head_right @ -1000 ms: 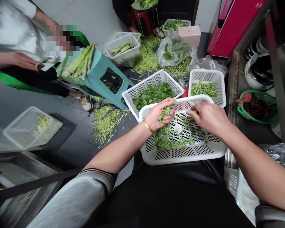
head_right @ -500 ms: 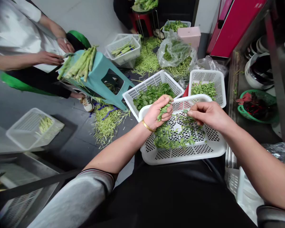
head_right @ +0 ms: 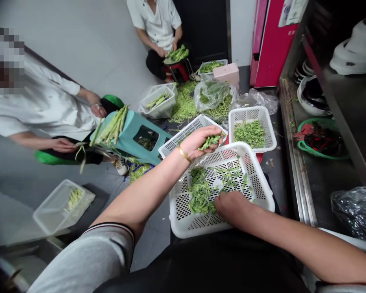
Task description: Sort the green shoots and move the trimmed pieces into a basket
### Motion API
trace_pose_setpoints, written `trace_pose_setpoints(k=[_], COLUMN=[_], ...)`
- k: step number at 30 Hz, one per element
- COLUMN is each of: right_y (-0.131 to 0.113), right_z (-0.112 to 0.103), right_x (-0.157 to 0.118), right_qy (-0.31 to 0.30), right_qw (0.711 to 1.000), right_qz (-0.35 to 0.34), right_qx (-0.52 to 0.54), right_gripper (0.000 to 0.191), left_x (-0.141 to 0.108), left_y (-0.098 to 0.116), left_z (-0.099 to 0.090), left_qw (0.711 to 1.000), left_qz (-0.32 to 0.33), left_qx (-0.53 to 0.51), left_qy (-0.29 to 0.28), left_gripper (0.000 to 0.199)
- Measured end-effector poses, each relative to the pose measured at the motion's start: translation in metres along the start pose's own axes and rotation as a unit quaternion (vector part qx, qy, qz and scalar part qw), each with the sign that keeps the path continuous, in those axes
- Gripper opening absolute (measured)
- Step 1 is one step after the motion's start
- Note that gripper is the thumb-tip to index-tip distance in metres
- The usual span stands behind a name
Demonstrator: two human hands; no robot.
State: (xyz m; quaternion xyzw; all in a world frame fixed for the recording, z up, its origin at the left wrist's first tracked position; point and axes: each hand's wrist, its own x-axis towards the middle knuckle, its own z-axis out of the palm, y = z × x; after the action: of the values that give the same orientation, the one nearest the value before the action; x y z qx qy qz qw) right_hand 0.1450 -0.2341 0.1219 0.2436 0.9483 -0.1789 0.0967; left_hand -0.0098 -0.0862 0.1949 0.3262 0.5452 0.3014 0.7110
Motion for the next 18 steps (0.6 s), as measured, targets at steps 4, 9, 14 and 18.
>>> trace_pose_setpoints(k=[4, 9, 14, 18], right_y=[0.004, 0.005, 0.006, 0.004], right_z=[0.007, 0.026, 0.021, 0.006], right_x=[-0.002, 0.001, 0.005, 0.003], right_qy=[0.054, 0.126, 0.077, 0.036], right_qw=[0.997, 0.988, 0.994, 0.997], right_qz=[-0.048, -0.091, -0.074, -0.064], right_qx=[-0.017, -0.023, -0.001, 0.033], right_gripper=[0.025, 0.018, 0.019, 0.021], left_x=[0.074, 0.137, 0.105, 0.034], left_y=[0.023, 0.025, 0.026, 0.011], left_z=[0.030, 0.039, 0.016, -0.032], left_qw=[0.992, 0.975, 0.971, 0.916], left_qz=[0.020, 0.004, 0.050, 0.167], left_qx=[0.093, 0.187, 0.207, 0.352], left_qy=[0.082, 0.121, 0.105, 0.098], left_gripper=[0.025, 0.018, 0.013, 0.007])
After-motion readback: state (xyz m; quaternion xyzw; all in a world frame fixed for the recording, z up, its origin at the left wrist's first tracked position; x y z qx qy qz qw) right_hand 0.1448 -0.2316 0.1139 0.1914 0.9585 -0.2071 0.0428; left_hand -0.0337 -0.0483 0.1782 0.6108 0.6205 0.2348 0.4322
